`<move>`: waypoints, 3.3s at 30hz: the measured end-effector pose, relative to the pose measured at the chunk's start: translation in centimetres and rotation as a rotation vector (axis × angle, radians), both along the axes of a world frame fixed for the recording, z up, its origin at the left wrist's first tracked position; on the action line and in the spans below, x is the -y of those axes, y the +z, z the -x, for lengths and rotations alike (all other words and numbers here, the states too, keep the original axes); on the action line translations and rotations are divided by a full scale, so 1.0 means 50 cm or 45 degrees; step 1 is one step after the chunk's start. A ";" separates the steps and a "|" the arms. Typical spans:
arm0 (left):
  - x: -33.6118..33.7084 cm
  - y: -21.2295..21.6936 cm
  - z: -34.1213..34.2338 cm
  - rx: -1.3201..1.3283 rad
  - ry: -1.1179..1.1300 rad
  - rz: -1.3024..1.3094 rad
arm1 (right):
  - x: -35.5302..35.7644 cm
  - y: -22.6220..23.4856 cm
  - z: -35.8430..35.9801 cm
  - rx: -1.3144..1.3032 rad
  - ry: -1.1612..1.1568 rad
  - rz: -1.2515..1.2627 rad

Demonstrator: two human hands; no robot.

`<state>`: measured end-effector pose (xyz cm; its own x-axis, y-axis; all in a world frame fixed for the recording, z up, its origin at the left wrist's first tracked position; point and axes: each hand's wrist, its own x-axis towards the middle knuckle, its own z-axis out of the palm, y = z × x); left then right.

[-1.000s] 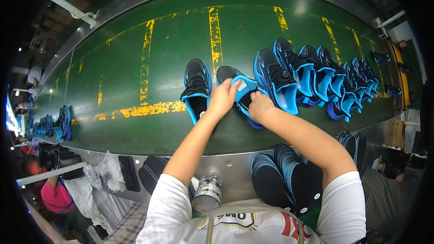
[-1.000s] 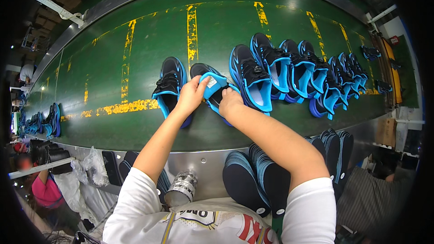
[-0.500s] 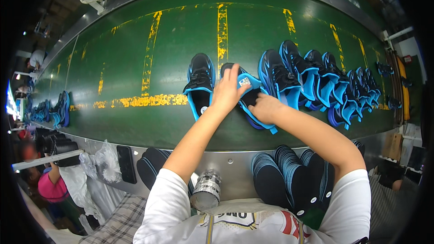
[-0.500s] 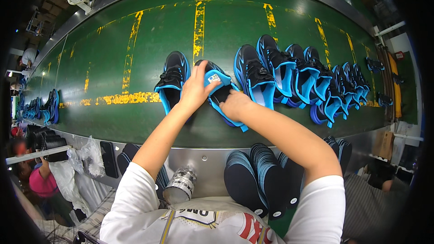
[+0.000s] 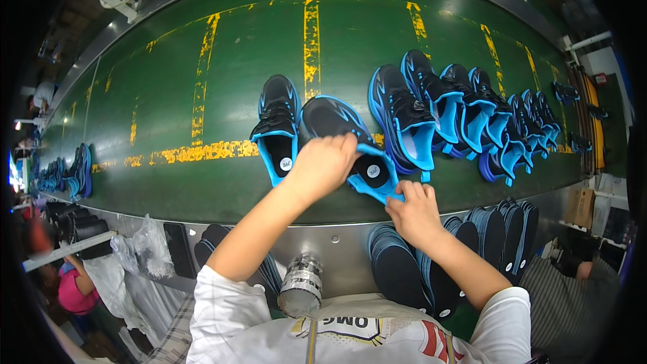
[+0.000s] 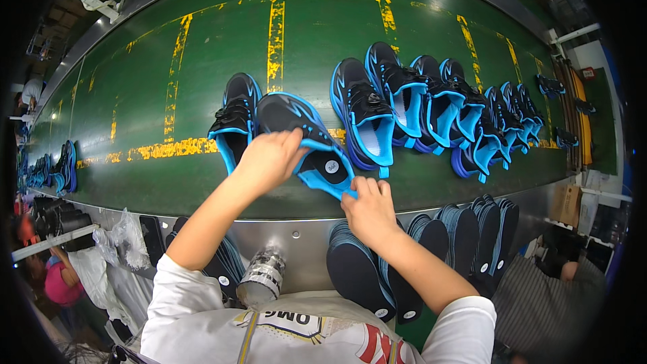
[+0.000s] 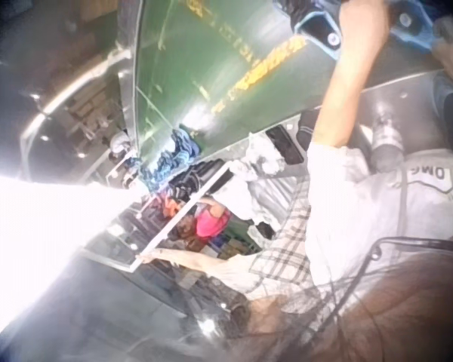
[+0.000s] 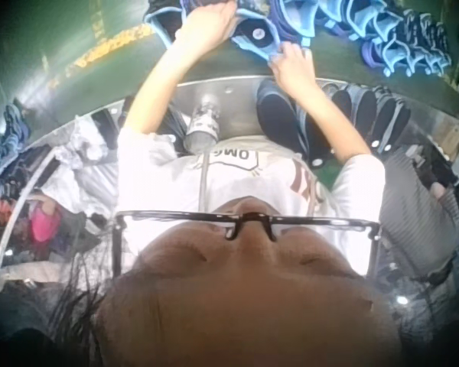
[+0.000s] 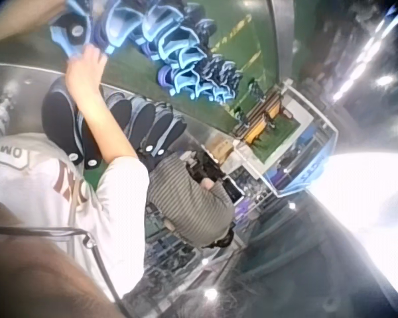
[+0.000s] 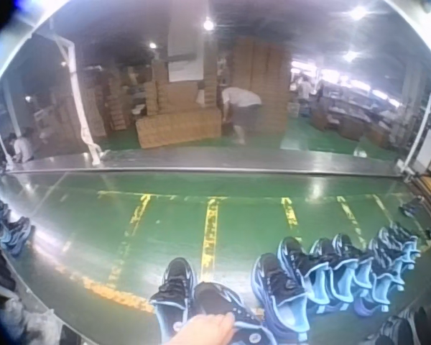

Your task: The person places stacks of shoe insoles onto the workstation, then repeatedly picks up individual insoles and inserts them into sneakers along the conveyor line by hand.

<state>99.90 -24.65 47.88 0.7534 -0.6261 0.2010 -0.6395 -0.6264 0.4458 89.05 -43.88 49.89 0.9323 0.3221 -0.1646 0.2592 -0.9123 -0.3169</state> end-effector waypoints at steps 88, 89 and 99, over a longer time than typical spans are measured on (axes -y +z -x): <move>0.237 -0.053 -0.050 -0.654 0.326 0.308 | 0.102 -0.143 -0.229 -0.656 0.581 0.913; 0.248 -0.051 -0.046 -0.657 0.323 0.313 | 0.107 -0.146 -0.235 -0.660 0.579 0.918; 0.280 -0.067 -0.022 -0.549 0.545 0.594 | 0.118 -0.093 -0.229 -0.433 0.783 0.919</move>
